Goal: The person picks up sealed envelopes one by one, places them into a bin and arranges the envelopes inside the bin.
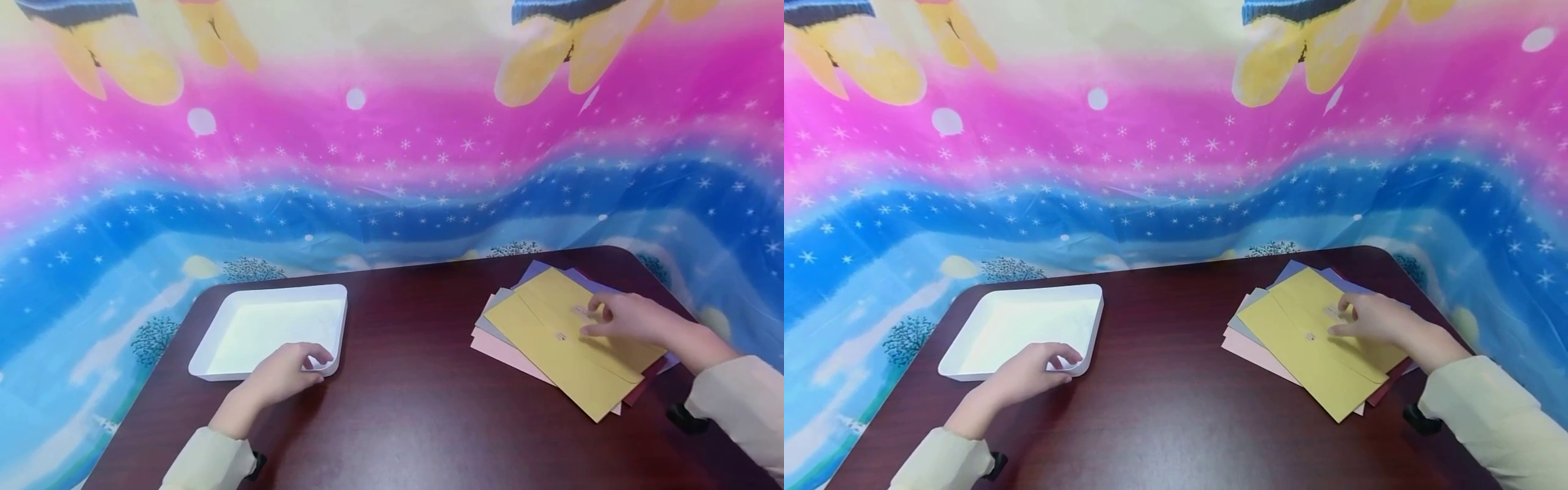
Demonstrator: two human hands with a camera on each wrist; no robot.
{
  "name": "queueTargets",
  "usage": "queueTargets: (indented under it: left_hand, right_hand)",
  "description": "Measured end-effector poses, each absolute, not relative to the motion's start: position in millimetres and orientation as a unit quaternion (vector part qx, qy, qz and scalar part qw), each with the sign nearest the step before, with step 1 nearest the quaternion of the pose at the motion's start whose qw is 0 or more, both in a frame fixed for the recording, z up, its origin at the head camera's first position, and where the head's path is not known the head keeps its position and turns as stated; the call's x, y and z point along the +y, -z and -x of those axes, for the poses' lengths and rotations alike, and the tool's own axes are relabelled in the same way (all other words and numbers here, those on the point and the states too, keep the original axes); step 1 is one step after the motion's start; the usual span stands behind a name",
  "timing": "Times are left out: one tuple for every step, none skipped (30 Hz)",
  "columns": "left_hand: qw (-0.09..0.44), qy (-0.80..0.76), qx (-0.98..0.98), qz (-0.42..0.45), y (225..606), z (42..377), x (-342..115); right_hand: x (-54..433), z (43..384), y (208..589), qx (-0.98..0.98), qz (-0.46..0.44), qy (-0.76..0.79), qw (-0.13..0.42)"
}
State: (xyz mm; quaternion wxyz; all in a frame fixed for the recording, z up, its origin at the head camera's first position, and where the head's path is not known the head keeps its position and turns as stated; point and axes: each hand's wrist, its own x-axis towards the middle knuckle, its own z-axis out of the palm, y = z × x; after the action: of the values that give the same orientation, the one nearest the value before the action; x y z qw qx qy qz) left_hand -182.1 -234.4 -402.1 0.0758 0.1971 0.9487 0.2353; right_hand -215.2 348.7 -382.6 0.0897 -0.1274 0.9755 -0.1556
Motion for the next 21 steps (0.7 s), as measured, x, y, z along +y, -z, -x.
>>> queueTargets:
  left_hand:
    - [0.075,-0.235,0.948,-0.2,402.2,181.6,-235.1]
    - [0.076,-0.235,0.948,-0.201,401.9,180.8,-235.3]
    - [0.077,-0.236,0.948,-0.201,401.8,180.0,-235.3]
    - [0.077,-0.236,0.948,-0.2,401.5,179.1,-235.1]
    - [0.078,-0.236,0.948,-0.2,401.5,178.5,-235.0]
    - [0.078,-0.236,0.948,-0.199,401.5,177.8,-234.8]
    - [0.077,-0.236,0.948,-0.199,401.5,177.2,-234.5]
    - [0.077,-0.236,0.948,-0.198,401.5,176.7,-234.2]
    - [0.075,-0.235,0.948,-0.2,401.6,176.5,-234.0]
    - [0.073,-0.234,0.949,-0.2,401.5,176.2,-233.6]
    - [0.072,-0.232,0.949,-0.199,401.9,176.2,-233.5]
    - [0.07,-0.231,0.95,-0.197,402.1,176.2,-233.1]
    - [0.069,-0.229,0.951,-0.197,402.4,176.3,-232.9]
    - [0.068,-0.228,0.952,-0.195,402.6,176.3,-232.7]
    - [0.066,-0.226,0.952,-0.195,402.8,176.2,-232.8]
    - [0.066,-0.225,0.952,-0.194,403.0,176.0,-232.8]
    - [0.065,-0.224,0.953,-0.195,403.4,176.0,-233.0]
    - [0.065,-0.223,0.953,-0.196,403.7,175.8,-233.2]
    - [0.065,-0.222,0.953,-0.198,403.8,175.7,-233.3]
    - [0.065,-0.221,0.953,-0.197,404.0,175.5,-233.3]
    - [0.066,-0.221,0.952,-0.201,404.3,175.3,-233.5]
  right_hand:
    - [349.5,213.0,384.5,0.975,0.13,0.153,0.094]
    - [350.0,210.7,386.4,0.975,0.13,0.152,0.1]
    - [349.9,208.7,388.3,0.975,0.129,0.149,0.105]
    - [349.9,206.8,390.1,0.975,0.13,0.146,0.109]
    - [349.5,205.2,391.9,0.975,0.131,0.143,0.112]
    - [348.8,203.7,393.4,0.974,0.132,0.141,0.115]
    - [348.2,202.7,394.8,0.974,0.134,0.142,0.118]
    - [347.3,201.9,396.0,0.973,0.133,0.141,0.121]
    - [346.3,201.4,397.1,0.974,0.133,0.139,0.122]
    - [345.6,201.2,397.9,0.974,0.134,0.139,0.122]
    - [344.8,201.1,398.4,0.974,0.132,0.138,0.123]
    - [343.9,201.1,398.8,0.974,0.131,0.136,0.123]
    - [343.3,201.2,399.1,0.975,0.131,0.135,0.122]
    - [342.7,201.4,399.4,0.975,0.13,0.132,0.122]
    - [342.2,201.6,399.4,0.975,0.129,0.131,0.122]
    - [341.6,201.8,399.5,0.975,0.127,0.132,0.123]
    - [341.1,201.9,399.6,0.975,0.126,0.133,0.123]
    - [340.6,201.9,399.7,0.975,0.124,0.136,0.124]
    - [340.0,201.8,399.9,0.975,0.121,0.138,0.126]
    - [339.2,201.5,400.3,0.975,0.117,0.141,0.129]
    - [339.0,201.3,400.9,0.974,0.113,0.146,0.132]
